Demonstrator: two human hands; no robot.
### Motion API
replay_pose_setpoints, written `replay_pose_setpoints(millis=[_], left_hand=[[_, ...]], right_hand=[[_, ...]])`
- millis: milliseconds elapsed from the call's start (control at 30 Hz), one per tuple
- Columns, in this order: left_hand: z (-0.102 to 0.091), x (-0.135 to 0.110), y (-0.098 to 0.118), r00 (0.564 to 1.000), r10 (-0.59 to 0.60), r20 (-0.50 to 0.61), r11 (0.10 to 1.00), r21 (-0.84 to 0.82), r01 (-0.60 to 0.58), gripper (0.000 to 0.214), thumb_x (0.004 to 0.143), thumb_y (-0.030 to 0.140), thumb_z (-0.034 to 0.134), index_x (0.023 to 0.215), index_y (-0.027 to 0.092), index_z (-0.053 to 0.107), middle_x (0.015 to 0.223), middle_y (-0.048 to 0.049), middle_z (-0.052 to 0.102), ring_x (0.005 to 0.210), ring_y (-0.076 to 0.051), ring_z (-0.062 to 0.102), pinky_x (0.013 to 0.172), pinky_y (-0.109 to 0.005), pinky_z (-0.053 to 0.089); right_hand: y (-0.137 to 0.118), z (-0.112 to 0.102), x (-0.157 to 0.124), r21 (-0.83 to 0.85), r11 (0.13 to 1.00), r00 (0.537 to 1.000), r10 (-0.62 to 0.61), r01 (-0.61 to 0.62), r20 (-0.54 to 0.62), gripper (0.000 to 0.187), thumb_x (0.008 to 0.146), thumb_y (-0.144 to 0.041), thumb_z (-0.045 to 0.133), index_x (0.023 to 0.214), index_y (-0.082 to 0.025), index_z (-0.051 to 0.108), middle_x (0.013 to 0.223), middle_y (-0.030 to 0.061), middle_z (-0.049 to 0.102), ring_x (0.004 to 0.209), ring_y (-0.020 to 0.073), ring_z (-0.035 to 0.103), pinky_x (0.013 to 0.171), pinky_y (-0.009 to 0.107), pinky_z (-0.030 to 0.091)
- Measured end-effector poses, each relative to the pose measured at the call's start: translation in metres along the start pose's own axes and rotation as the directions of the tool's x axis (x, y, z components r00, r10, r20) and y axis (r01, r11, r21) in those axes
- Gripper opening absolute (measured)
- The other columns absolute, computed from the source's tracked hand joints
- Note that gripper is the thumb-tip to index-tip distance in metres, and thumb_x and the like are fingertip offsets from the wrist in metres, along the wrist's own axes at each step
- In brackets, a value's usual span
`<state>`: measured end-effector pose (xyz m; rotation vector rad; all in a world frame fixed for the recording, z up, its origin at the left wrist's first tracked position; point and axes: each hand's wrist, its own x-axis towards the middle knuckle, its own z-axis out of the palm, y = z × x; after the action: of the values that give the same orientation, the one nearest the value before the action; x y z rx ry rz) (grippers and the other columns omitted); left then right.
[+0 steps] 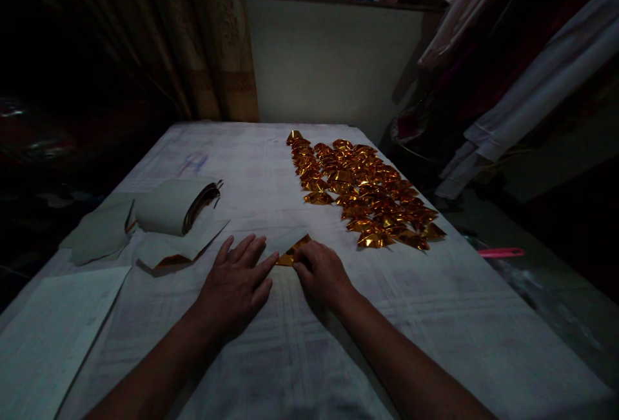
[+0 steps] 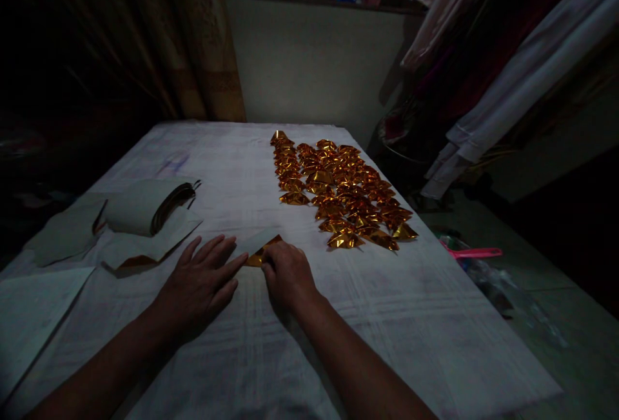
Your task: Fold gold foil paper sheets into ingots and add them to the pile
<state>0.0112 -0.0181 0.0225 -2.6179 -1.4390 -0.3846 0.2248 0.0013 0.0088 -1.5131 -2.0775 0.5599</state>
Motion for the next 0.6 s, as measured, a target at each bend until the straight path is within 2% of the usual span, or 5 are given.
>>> replay_pose_setpoints(millis=[100, 267, 433, 600], left_hand=[[0.001, 0.001, 0.006, 1.000, 0.013, -0.027, 1.000, -0.020, -0.014, 0.045, 0.095, 0.037, 0.052, 0.137, 0.025, 0.061, 0.146, -0.0123, 0.056, 0.137, -0.033, 0.046, 0.118, -0.056, 0.024], [0.006, 0.007, 0.016, 0.998, 0.056, -0.024, 0.996, -0.062, -0.057, 0.044, 0.097, 0.039, 0.052, 0.141, 0.037, 0.056, 0.152, -0.0067, 0.050, 0.142, -0.032, 0.042, 0.118, -0.057, 0.023], [0.009, 0.008, 0.018, 0.999, -0.005, 0.031, 0.999, -0.051, 0.006, 0.046, 0.097, 0.041, 0.052, 0.144, 0.039, 0.053, 0.154, -0.0077, 0.047, 0.143, -0.033, 0.040, 0.117, -0.059, 0.023], [0.012, 0.003, 0.019, 0.996, -0.034, 0.086, 0.999, -0.019, 0.036, 0.050, 0.096, 0.034, 0.052, 0.146, 0.039, 0.050, 0.158, -0.0098, 0.043, 0.145, -0.034, 0.037, 0.115, -0.061, 0.025]], right_hand=[[0.000, 0.000, 0.000, 0.010, 1.000, 1.000, -0.001, 0.001, -0.005, 0.015, 0.080, -0.007, 0.067, 0.081, -0.021, 0.061, 0.086, 0.0017, 0.068, 0.085, 0.0203, 0.061, 0.076, 0.031, 0.039], [-0.001, -0.001, 0.000, 0.025, 1.000, 1.000, -0.013, 0.013, -0.004, 0.015, 0.080, -0.007, 0.067, 0.081, -0.021, 0.061, 0.086, 0.0017, 0.068, 0.084, 0.0195, 0.060, 0.076, 0.031, 0.039], [-0.001, -0.001, -0.001, 0.023, 0.999, 0.999, -0.024, 0.025, -0.022, 0.015, 0.081, -0.008, 0.065, 0.081, -0.022, 0.061, 0.084, 0.0010, 0.067, 0.082, 0.0188, 0.060, 0.075, 0.031, 0.039], [-0.001, 0.000, -0.001, 0.013, 0.999, 0.999, -0.031, 0.031, -0.026, 0.013, 0.082, -0.009, 0.065, 0.082, -0.022, 0.062, 0.085, 0.0010, 0.067, 0.082, 0.0186, 0.060, 0.075, 0.031, 0.039]])
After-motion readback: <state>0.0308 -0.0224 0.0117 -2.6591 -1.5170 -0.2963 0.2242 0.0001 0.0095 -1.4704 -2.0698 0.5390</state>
